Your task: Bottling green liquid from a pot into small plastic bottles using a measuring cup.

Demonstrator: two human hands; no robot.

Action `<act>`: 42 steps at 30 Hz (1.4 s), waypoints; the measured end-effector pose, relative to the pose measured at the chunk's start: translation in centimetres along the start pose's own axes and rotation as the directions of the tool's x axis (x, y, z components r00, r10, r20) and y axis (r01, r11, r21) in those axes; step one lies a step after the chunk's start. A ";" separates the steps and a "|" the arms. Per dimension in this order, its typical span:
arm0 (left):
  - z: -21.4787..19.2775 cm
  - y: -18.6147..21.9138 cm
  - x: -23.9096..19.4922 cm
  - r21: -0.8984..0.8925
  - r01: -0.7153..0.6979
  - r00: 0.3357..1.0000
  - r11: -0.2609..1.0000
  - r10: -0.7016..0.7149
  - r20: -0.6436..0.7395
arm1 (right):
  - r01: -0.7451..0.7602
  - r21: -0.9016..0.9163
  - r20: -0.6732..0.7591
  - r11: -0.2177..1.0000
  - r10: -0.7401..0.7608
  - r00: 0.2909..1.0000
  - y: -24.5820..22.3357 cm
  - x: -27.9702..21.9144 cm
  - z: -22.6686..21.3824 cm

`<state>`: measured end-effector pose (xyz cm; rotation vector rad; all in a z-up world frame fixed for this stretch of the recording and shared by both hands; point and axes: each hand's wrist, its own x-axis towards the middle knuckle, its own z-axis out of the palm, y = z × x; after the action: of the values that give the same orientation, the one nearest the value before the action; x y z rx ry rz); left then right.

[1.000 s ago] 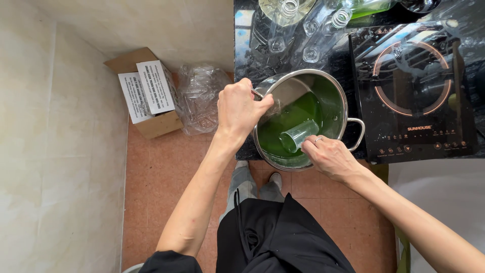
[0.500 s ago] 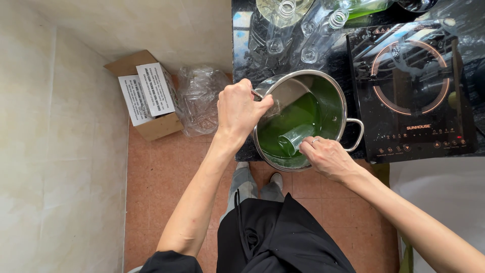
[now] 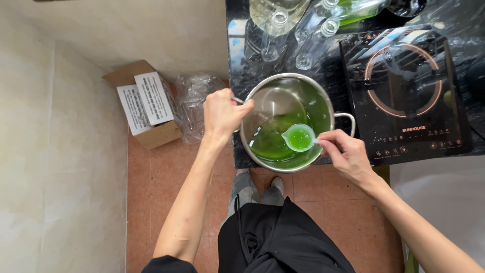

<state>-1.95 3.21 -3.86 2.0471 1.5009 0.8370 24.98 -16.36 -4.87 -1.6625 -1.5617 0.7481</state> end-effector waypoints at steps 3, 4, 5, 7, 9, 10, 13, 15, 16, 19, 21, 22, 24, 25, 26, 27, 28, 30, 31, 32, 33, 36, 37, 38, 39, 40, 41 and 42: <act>0.7 -2.0 0.0 -0.011 0.042 0.999 0.999 -0.042 -0.011 | -0.012 0.139 -0.072 0.990 0.023 0.997 -0.5 -0.4 -1.0; 1.0 -2.6 0.1 -0.018 0.079 0.997 0.997 -0.079 -0.009 | -0.016 0.174 -0.106 0.985 0.034 0.994 -0.8 -0.4 -1.3; 1.0 -2.8 0.2 -0.021 0.067 0.998 0.997 -0.068 -0.007 | -0.014 0.171 -0.117 0.985 0.035 0.993 -1.2 -0.3 -1.6; 1.2 -3.0 0.2 -0.013 0.173 0.983 0.985 -0.172 0.058 | 0.023 0.196 -0.159 0.980 0.009 0.987 -1.8 -0.2 -2.3; 1.5 -3.0 0.0 -0.017 0.193 0.978 0.981 -0.191 0.080 | 0.046 0.226 -0.182 0.973 -0.005 0.983 -2.3 -0.1 -2.8; 1.6 -3.0 0.0 -0.016 0.223 0.971 0.975 -0.220 0.098 | 0.070 0.258 -0.196 0.964 -0.019 0.980 -2.6 0.0 -3.0; 1.9 -2.4 -0.1 -0.036 0.246 0.961 0.969 -0.238 0.143 | 0.087 0.305 -0.223 0.948 -0.018 0.975 -3.1 0.0 -3.5; 1.1 -1.1 0.5 0.040 0.226 0.954 0.973 -0.229 0.194 | 0.082 0.281 -0.242 0.956 -0.013 0.970 -3.4 0.1 -3.8; 0.7 -0.4 0.8 0.116 0.211 0.942 0.971 -0.233 0.240 | 0.075 0.258 -0.250 0.963 -0.009 0.968 -3.5 0.1 -3.9; -0.5 3.2 2.7 0.249 -0.004 0.964 0.968 -0.063 0.260 | 0.054 0.272 -0.271 0.961 0.022 0.962 -4.0 0.2 -4.1; 1.9 4.3 4.9 0.181 -0.122 0.963 0.976 0.072 0.258 | 0.051 0.271 -0.292 0.961 0.032 0.956 -4.0 0.1 -4.1; 3.1 4.9 6.0 0.114 -0.227 0.950 0.967 0.194 0.246 | 0.043 0.272 -0.301 0.961 0.043 0.953 -4.0 0.0 -4.1; 6.8 5.7 8.0 0.027 -0.271 0.937 0.962 0.257 0.236 | 0.052 0.264 -0.324 0.963 0.038 0.945 -4.1 -0.2 -4.1; 8.8 6.1 8.9 -0.058 -0.297 0.926 0.953 0.303 0.225 | 0.054 0.260 -0.332 0.964 0.037 0.943 -4.1 -0.3 -4.1; 9.8 6.7 9.0 -0.063 -0.307 0.923 0.950 0.313 0.226 | 0.055 0.255 -0.342 0.965 0.037 0.939 -4.2 -0.5 -4.1; 10.8 7.4 9.3 -0.099 -0.279 0.936 0.955 0.294 0.196 | 0.049 0.261 -0.349 0.964 0.046 0.936 -4.3 -0.6 -4.1; 11.8 8.0 9.5 -0.136 -0.252 0.948 0.958 0.273 0.167 | 0.044 0.266 -0.356 0.963 0.056 0.933 -4.3 -0.6 -4.0; 13.2 8.7 9.5 -0.161 -0.221 0.959 0.962 0.244 0.146 | 0.034 0.278 -0.370 0.960 0.074 0.926 -4.3 -0.9 -3.8; 13.9 9.0 9.4 -0.183 -0.179 0.971 0.967 0.204 0.127 | 0.021 0.293 -0.374 0.956 0.094 0.923 -4.2 -1.1 -3.7; 14.2 9.4 9.5 -0.187 -0.186 0.969 0.965 0.212 0.129 | 0.022 0.291 -0.382 0.957 0.095 0.919 -4.3 -1.1 -3.7; 14.5 9.6 9.4 -0.192 -0.158 0.974 0.969 0.185 0.131 | 0.025 0.280 -0.383 0.960 0.088 0.920 -4.5 -1.2 -3.8; 16.4 9.3 9.3 -0.206 -0.133 0.977 0.969 0.163 0.137 | 0.036 0.264 -0.392 0.964 0.073 0.917 -4.6 -1.6 -3.8; 17.1 8.9 9.3 -0.212 -0.134 0.977 0.968 0.166 0.137 | 0.047 0.259 -0.396 0.965 0.061 0.916 -4.7 -1.7 -3.7; 17.3 8.9 9.3 -0.212 -0.134 0.976 0.968 0.166 0.139 | 0.046 0.260 -0.396 0.965 0.064 0.916 -4.8 -1.8 -3.8; 17.4 9.0 9.4 -0.213 -0.145 0.976 0.966 0.175 0.130 | 0.055 0.260 -0.405 0.964 0.057 0.912 -4.8 -1.8 -3.8; 17.6 9.0 9.5 -0.214 -0.156 0.975 0.964 0.184 0.121 | 0.064 0.259 -0.414 0.964 0.051 0.909 -4.9 -1.9 -3.9; 17.0 9.6 9.5 -0.214 -0.154 0.976 0.965 0.183 0.122 | 0.062 0.260 -0.412 0.964 0.052 0.910 -5.0 -1.9 -4.0; 16.4 10.1 9.6 -0.243 -0.194 0.971 0.951 0.221 0.093 | 0.067 0.250 -0.411 0.966 0.043 0.911 -5.1 -1.9 -4.1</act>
<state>18.48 9.16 -6.69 2.0614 1.0812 0.9059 25.17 -18.72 1.53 -1.4959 -1.1224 0.5217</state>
